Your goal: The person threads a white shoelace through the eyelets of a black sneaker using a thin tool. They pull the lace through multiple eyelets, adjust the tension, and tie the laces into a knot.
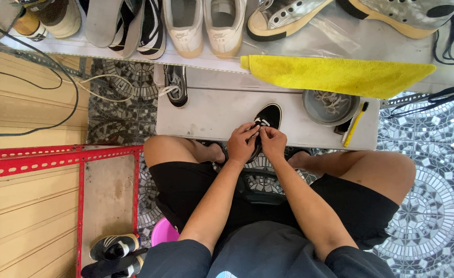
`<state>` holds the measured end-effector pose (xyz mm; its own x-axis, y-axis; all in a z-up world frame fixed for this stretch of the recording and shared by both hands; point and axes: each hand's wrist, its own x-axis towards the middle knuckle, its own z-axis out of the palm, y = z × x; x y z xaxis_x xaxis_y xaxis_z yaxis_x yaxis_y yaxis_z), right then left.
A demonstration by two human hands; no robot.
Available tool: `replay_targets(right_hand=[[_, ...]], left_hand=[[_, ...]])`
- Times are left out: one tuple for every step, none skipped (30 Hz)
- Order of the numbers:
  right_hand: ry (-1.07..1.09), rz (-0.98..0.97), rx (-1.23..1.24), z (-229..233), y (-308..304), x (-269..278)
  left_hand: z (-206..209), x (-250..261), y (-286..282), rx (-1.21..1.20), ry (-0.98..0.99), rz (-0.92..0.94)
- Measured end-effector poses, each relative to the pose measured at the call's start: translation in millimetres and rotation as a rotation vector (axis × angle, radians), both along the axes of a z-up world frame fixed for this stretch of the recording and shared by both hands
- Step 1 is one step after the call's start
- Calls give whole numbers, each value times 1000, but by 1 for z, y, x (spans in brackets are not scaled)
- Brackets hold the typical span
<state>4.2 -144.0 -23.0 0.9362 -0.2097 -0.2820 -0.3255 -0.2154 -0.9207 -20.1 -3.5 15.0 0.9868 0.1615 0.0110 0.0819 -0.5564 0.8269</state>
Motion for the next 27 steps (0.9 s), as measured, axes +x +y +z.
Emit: replay_targets(right_hand=[[-2,7,-8,-1,-1,0],[-1,4,-8,1,-1,3],[5,8,-13,3,-1,2],[11,13,-18,5,0,0],[11,12,-16,2,-1,2],[13,17,-41,-1,-1,3],[16,25,-65,-3,-1,3],[17,26,-63,-8,-1,4],[25,44,-64,-13,-2,7],[32,61,-64,-18,-3,9],[32,59,-63,-16,-2,9],[19,56,-57,-13,-1,8],[10,54,-50,-11,0,5],[12,55,-48,-6,0,2],[7,53,-36,-1,1,3],[1,52,-24,4,2,3],[-3,49,-21,8,2,5],[-6,47,-18,11,3,6],[-7,46,-16,14,3,4],[-8,46,-15,12,1,3],[-16,56,-36,9,-1,4],[-24,66,-57,7,-3,3],[-32,68,-55,3,-6,4],[-41,89,-105,0,-9,4],[-56,108,-155,-2,-12,9],[-70,109,-153,-1,-15,7],[-43,125,-160,1,-17,7]], left_hand=[[1,0,0,0,10,-17],[0,3,1,0,11,-20],[-1,2,2,8,24,-29],[-2,2,4,17,37,-38],[-2,2,3,18,37,-40],[-1,1,3,26,38,-54],[0,0,3,35,40,-66],[-1,-1,2,38,41,-65],[-1,0,1,92,11,-84],[-2,1,0,146,-19,-103],[7,1,-2,147,-20,-105],[16,0,-3,162,-22,-108],[25,-3,-5,178,-20,-109],[17,-4,-4,179,-17,-109],[8,-2,-3,158,-1,-96],[0,0,-1,136,15,-82],[-3,3,-2,139,11,-84],[-6,5,-3,135,5,-87],[-9,4,-4,130,1,-89],[-12,6,-5,132,1,-90],[-14,8,-6,115,25,-93],[-16,9,-7,99,49,-95],[-24,9,-9,101,41,-93],[-32,8,-10,93,48,-88],[-40,11,-11,86,48,-82],[-34,7,-12,90,34,-80],[-28,4,-13,13,75,-66]])
